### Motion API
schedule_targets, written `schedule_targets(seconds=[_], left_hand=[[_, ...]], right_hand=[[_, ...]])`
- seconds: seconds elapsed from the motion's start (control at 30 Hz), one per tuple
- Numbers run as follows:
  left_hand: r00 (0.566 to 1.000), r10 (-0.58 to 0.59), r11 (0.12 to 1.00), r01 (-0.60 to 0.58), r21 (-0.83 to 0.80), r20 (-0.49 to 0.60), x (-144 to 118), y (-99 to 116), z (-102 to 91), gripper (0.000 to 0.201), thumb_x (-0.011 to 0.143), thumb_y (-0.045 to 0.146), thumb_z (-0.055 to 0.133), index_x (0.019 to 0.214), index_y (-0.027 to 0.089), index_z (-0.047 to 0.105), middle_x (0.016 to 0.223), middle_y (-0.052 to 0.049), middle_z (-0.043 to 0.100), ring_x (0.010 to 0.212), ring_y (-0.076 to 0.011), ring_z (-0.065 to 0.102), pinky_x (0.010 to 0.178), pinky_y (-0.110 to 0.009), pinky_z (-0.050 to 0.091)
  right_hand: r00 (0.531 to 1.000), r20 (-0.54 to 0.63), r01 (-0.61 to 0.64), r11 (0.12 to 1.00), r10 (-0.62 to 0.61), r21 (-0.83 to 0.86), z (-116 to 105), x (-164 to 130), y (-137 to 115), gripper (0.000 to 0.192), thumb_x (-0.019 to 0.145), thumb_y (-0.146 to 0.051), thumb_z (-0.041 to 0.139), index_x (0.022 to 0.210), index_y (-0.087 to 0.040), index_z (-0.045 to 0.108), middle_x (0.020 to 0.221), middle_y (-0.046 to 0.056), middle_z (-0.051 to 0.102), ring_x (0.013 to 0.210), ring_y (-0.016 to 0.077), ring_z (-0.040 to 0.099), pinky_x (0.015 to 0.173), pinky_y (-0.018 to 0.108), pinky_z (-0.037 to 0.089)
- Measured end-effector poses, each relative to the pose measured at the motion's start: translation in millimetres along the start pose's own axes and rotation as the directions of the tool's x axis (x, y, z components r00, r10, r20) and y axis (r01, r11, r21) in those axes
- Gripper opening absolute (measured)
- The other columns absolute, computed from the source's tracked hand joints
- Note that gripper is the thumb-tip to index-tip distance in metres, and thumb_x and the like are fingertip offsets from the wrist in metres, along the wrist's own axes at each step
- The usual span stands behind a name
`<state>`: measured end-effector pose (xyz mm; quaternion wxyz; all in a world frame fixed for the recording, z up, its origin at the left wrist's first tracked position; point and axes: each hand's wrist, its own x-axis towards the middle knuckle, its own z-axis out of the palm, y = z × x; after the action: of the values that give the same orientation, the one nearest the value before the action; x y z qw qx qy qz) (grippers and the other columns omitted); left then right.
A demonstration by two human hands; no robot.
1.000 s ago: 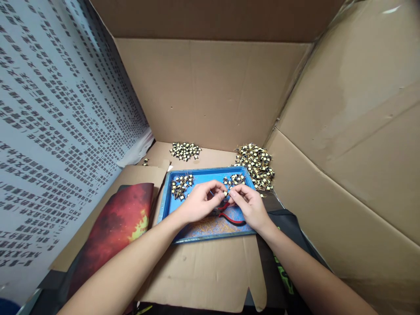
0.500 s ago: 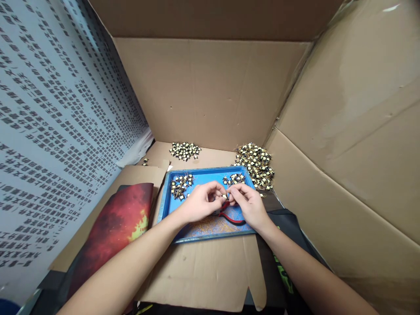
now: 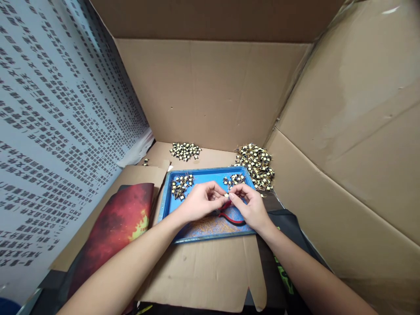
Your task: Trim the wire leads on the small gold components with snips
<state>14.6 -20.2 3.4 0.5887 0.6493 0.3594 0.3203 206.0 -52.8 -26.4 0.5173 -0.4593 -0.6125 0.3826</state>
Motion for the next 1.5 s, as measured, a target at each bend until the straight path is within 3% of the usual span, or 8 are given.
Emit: schedule_targets(seconds=[0.27, 0.53, 0.87, 1.5], left_hand=[[0.999, 0.034, 0.999, -0.034, -0.025, 0.017, 0.6, -3.7, -1.1, 0.038, 0.084, 0.044, 0.081, 0.088, 0.013, 0.061, 0.073, -0.002, 0.068, 0.062, -0.0118, 0.061, 0.062, -0.025, 0.048], [0.998, 0.064, 0.996, -0.064, -0.065, -0.003, 1.0, -2.0, -1.5, 0.036, 0.085, 0.043, 0.080, 0.088, 0.013, 0.061, 0.078, -0.003, 0.069, 0.067, -0.0116, 0.061, 0.066, -0.025, 0.049], [0.998, 0.052, 0.997, -0.054, -0.060, -0.030, 1.2, 0.6, -2.3, 0.037, 0.083, 0.044, 0.082, 0.089, 0.013, 0.062, 0.074, -0.001, 0.066, 0.063, -0.0101, 0.057, 0.063, -0.024, 0.045], [0.996, 0.076, 0.996, -0.078, 0.034, 0.055, -1.2, -1.2, -2.3, 0.034, 0.088, 0.043, 0.077, 0.087, 0.014, 0.061, 0.072, -0.001, 0.066, 0.062, -0.0110, 0.057, 0.062, -0.024, 0.045]], right_hand=[[1.000, -0.019, -0.003, 1.000, 0.002, -0.020, -0.5, 0.5, 2.9, 0.020, 0.095, -0.038, 0.064, 0.085, -0.020, 0.064, 0.079, 0.002, 0.064, 0.072, 0.0167, 0.059, 0.067, 0.028, 0.051], [0.994, -0.010, -0.104, 0.982, 0.107, 0.160, -1.7, 4.1, 4.6, 0.033, 0.091, -0.053, 0.069, 0.087, -0.021, 0.063, 0.077, 0.002, 0.065, 0.068, 0.0166, 0.062, 0.064, 0.027, 0.056], [0.999, -0.043, -0.005, 0.999, 0.003, -0.050, -2.4, 1.7, 0.4, 0.021, 0.093, -0.038, 0.065, 0.084, -0.020, 0.068, 0.078, 0.004, 0.069, 0.069, 0.0183, 0.062, 0.066, 0.030, 0.052], [0.994, -0.100, 0.022, 0.990, -0.037, -0.138, 0.0, 1.0, -3.5, 0.013, 0.080, -0.024, 0.066, 0.067, -0.021, 0.064, 0.063, 0.000, 0.063, 0.059, 0.0158, 0.054, 0.055, 0.027, 0.044]])
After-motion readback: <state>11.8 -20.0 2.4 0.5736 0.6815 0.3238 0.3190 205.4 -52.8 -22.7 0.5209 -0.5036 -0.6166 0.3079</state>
